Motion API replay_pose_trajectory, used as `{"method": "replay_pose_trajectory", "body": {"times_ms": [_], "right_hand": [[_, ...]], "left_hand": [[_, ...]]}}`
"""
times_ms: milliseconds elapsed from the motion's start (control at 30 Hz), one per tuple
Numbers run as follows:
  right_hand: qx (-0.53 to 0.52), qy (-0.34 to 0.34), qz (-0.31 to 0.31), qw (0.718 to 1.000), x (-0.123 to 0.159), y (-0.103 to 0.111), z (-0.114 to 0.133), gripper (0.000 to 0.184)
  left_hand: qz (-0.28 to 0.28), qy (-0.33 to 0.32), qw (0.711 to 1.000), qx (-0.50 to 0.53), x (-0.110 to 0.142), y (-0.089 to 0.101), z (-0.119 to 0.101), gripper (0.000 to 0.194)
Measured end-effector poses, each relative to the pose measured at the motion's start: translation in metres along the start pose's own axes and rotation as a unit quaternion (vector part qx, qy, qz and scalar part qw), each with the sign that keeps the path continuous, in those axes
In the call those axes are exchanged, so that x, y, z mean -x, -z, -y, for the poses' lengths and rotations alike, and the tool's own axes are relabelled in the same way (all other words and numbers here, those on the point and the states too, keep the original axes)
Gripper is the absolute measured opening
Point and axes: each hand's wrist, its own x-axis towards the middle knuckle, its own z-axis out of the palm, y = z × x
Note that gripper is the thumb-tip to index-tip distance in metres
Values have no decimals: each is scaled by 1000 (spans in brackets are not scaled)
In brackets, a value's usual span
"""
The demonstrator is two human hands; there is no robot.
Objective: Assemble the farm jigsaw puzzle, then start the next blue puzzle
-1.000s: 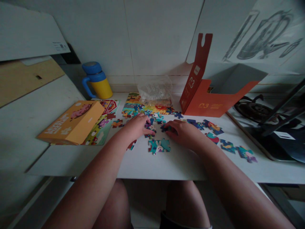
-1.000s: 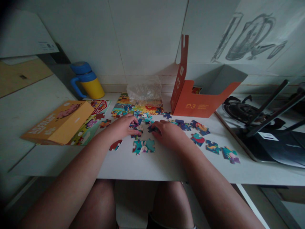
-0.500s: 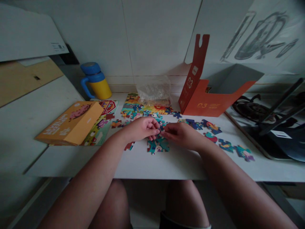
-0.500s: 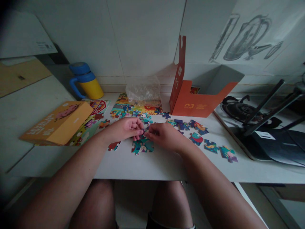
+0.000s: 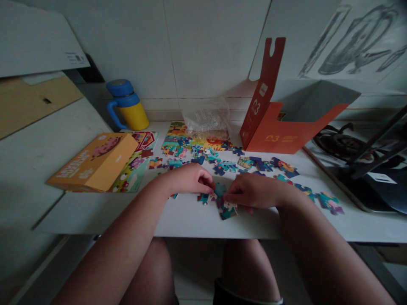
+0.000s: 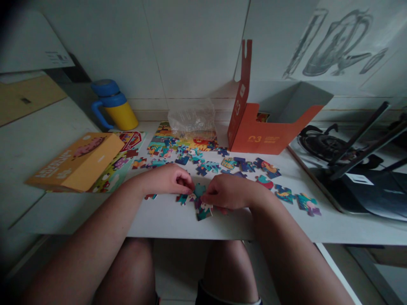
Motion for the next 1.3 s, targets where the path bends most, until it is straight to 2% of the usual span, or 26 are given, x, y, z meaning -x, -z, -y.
{"method": "replay_pose_trajectory", "body": {"times_ms": [333, 467, 667, 867, 1033, 1300], "right_hand": [[39, -38, 0, 999, -6, -4, 5, 57], [43, -55, -18, 997, -8, -7, 8, 55], [56, -47, -43, 996, -10, -11, 7, 55], [107, -71, -73, 989, -12, -13, 5, 54], [148, -55, -113, 981, -13, -16, 5, 54], [233, -59, -112, 964, -11, -17, 17, 62]], "left_hand": [[-12, 12, 1000, -5, 0, 0, -1, 17], [-19, 19, 1000, -14, 0, 0, -3, 15], [-23, 10, 999, -32, 0, -1, -2, 13], [-17, 3, 999, -37, -1, -1, -1, 14], [-16, -5, 999, -43, -1, -1, -2, 13], [-3, 5, 998, -58, -1, 1, -6, 16]]}}
